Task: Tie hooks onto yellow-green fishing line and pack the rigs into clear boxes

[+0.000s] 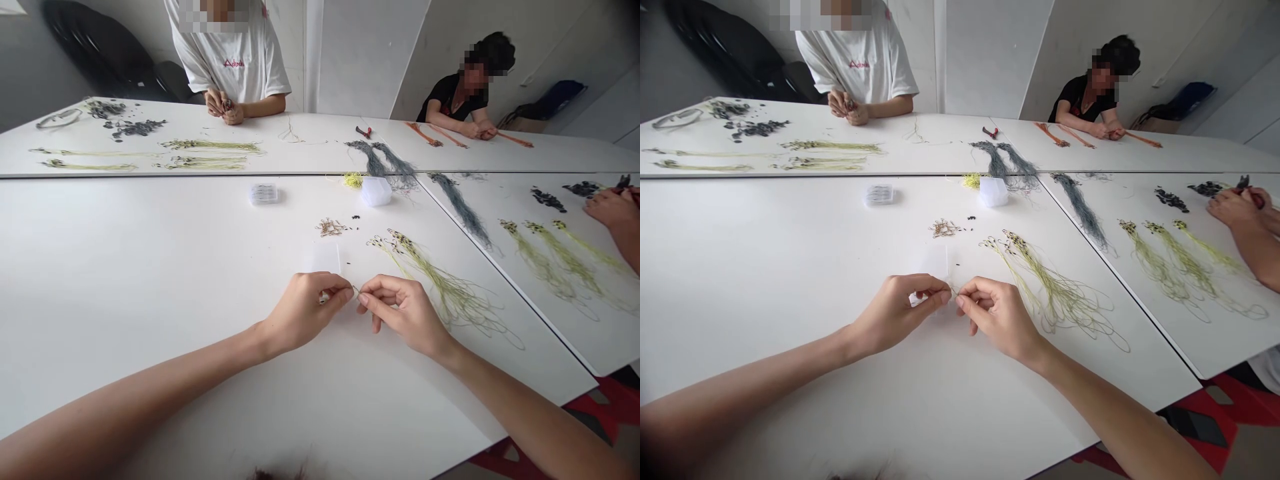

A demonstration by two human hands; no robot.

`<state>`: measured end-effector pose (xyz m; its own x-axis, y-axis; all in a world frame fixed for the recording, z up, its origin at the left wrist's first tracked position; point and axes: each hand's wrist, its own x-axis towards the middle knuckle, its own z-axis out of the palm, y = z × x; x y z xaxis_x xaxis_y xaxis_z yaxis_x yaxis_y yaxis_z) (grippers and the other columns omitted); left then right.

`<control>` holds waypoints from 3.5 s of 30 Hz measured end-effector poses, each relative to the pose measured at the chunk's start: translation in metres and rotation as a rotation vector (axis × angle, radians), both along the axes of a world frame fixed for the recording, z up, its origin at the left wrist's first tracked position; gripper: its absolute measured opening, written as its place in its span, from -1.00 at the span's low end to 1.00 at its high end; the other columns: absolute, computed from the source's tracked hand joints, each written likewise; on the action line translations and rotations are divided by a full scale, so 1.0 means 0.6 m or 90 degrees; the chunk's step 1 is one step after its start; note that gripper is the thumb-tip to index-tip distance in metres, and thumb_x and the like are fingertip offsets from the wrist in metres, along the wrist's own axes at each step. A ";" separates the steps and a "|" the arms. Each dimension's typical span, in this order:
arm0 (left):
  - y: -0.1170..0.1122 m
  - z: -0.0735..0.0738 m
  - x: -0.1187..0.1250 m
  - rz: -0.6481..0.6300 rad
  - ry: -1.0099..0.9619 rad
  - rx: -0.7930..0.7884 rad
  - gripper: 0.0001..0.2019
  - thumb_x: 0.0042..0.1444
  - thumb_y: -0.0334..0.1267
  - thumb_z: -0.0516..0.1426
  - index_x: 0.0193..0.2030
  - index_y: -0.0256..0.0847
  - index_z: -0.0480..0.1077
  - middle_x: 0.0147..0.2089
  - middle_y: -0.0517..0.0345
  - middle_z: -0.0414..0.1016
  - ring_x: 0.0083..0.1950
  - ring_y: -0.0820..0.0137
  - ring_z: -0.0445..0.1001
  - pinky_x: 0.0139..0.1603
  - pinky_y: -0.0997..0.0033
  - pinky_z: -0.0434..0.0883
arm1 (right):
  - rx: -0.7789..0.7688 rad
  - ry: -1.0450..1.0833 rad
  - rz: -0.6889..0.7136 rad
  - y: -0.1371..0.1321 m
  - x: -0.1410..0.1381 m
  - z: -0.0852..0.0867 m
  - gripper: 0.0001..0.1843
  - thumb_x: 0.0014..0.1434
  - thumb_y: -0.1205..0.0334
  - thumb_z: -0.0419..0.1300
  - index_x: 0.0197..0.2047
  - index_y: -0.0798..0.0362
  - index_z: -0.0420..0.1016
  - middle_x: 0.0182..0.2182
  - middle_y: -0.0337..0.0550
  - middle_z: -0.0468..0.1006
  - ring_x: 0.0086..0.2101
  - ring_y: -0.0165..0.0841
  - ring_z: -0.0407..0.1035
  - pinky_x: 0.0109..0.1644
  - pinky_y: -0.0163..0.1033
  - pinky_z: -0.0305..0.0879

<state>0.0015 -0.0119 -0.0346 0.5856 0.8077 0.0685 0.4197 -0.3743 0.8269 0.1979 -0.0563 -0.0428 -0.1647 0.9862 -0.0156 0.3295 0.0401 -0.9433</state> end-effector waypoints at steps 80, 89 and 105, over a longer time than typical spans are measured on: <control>-0.015 0.003 0.039 -0.024 -0.420 -0.499 -0.79 0.19 -0.18 0.18 -0.37 -0.27 0.48 -0.39 0.18 0.38 -0.38 0.52 0.25 -0.29 0.43 0.24 | -0.012 0.391 -0.100 0.012 -0.010 0.003 -0.92 0.12 0.26 0.28 -0.42 -0.02 0.54 -0.47 -0.25 0.41 -0.40 -0.39 0.27 -0.20 -0.17 0.26; -0.020 0.009 0.040 0.046 -0.406 -0.444 -0.73 0.23 -0.18 0.13 -0.45 -0.27 0.41 -0.46 0.24 0.27 -0.39 0.51 0.18 -0.33 0.45 0.17 | -0.027 0.453 -0.121 0.009 -0.022 -0.013 -0.96 0.12 0.25 0.31 -0.32 -0.05 0.62 -0.44 -0.25 0.47 -0.45 -0.47 0.16 -0.30 -0.25 0.15; -0.021 0.006 0.039 0.038 -0.393 -0.392 -0.72 0.24 -0.17 0.12 -0.44 -0.28 0.43 -0.46 0.22 0.29 -0.37 0.50 0.23 -0.28 0.45 0.21 | -0.029 0.459 -0.100 0.010 -0.020 -0.013 -0.94 0.13 0.30 0.30 -0.32 -0.05 0.62 -0.38 -0.24 0.51 -0.47 -0.48 0.13 -0.29 -0.24 0.17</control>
<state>0.0252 -0.0247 -0.0312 0.5434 0.8335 -0.0997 -0.1652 0.2226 0.9608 0.1857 -0.0501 -0.0507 -0.0058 1.0000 0.0020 -0.3746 -0.0003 -0.9272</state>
